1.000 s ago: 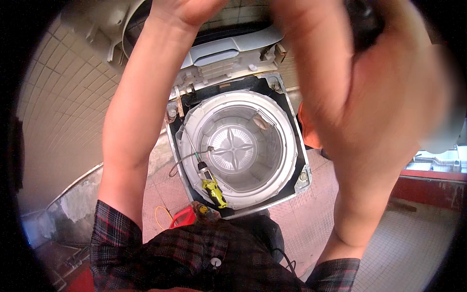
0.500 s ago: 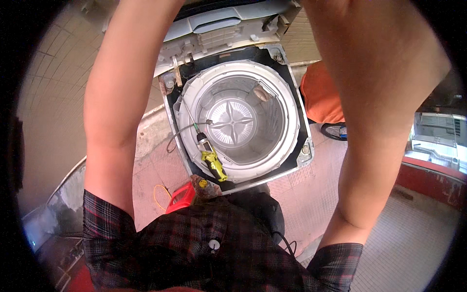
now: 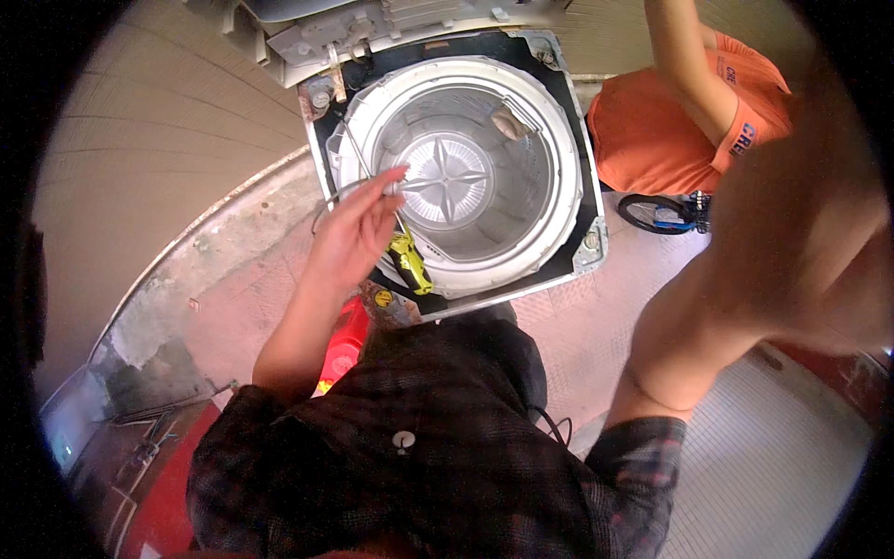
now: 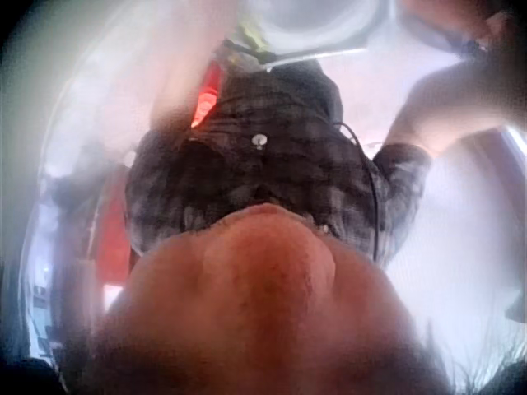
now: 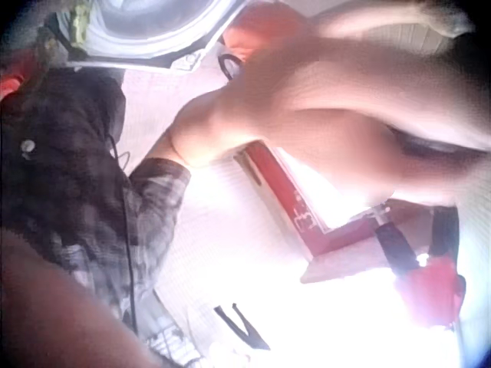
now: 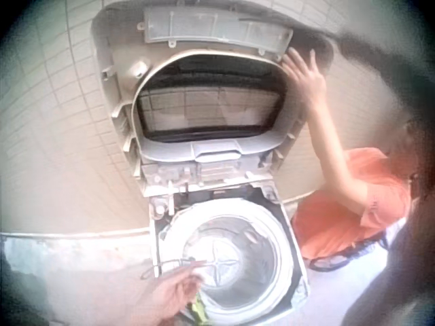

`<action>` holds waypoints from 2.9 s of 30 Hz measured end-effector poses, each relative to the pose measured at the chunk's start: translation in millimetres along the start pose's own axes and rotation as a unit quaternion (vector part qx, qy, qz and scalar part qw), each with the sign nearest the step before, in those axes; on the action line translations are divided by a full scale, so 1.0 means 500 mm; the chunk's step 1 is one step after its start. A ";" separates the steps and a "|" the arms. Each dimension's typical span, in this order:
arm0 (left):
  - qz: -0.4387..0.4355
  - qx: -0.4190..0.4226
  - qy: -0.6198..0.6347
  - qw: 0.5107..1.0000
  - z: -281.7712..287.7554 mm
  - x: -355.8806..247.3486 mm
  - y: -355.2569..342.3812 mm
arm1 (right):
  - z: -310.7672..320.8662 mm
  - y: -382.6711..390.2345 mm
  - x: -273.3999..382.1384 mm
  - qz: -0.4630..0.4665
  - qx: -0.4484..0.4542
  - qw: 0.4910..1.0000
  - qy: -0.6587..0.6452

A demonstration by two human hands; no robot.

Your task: The person removes the control panel of a top-loading washing machine using a screwdriver, then uses a power drill to remove screws from the top lid. A second person assists by holding the lid. The person continues to remove screws and detach the lid.

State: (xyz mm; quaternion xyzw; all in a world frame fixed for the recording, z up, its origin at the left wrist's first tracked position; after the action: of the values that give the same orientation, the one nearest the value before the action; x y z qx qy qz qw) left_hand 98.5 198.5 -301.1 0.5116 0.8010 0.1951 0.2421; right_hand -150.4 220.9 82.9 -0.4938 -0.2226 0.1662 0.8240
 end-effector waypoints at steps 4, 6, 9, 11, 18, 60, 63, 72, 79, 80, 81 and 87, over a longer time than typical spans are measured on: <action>0.031 0.046 -0.056 0.997 0.041 0.101 0.024 | -0.058 0.267 0.009 -0.240 0.001 0.933 -0.267; 0.023 0.088 -0.073 0.993 0.052 0.126 0.040 | -0.111 0.446 0.061 -0.381 0.095 0.849 -0.354; -0.046 0.029 -0.068 0.996 0.060 0.153 0.080 | -0.185 0.657 0.184 -0.523 0.252 0.696 -0.423; -0.120 -0.024 -0.129 0.984 0.054 0.167 0.132 | -0.225 0.676 0.237 -0.397 0.370 0.739 -0.399; -0.203 -0.317 -0.002 0.926 0.358 0.343 0.313 | -0.395 0.855 0.189 -0.274 0.562 0.737 -0.258; 0.166 -0.798 -0.299 0.496 1.380 0.891 0.568 | -0.355 1.027 0.376 -0.410 0.408 0.669 -0.468; 0.218 -0.777 -0.245 0.537 1.386 0.901 0.564 | -0.363 1.025 0.381 -0.420 0.398 0.666 -0.470; 0.159 -0.798 -0.247 0.526 1.357 0.882 0.581 | -0.374 1.010 0.389 -0.386 0.435 0.683 -0.442; -0.100 -0.803 0.035 0.587 1.324 0.912 0.634 | -0.355 0.990 0.364 -0.386 0.436 0.692 -0.426; -0.137 -0.680 0.219 0.686 1.238 0.833 0.563 | -0.344 0.980 0.367 -0.391 0.433 0.693 -0.423; -0.236 -0.541 0.335 0.734 1.227 0.843 0.548 | -0.337 0.967 0.362 -0.370 0.446 0.686 -0.440; -0.339 -0.174 0.228 0.896 0.723 0.414 0.441 | -0.277 0.869 0.353 -0.359 0.428 0.636 -0.532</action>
State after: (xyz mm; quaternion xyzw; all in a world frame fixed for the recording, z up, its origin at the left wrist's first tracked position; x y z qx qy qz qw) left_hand 396.2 499.5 -508.1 0.1005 0.9123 0.3487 0.1899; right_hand 49.0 404.5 -324.3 0.2070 -0.6859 0.1683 0.6770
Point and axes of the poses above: each hand's wrist, its own y-axis away from the middle knuckle, its own z-axis out of the back of the hand, x = y × z, the point moved 10 cm from there along -y, towards the middle knuckle, and after that the axes turned 14 degrees about z, right-handed, at the moved point
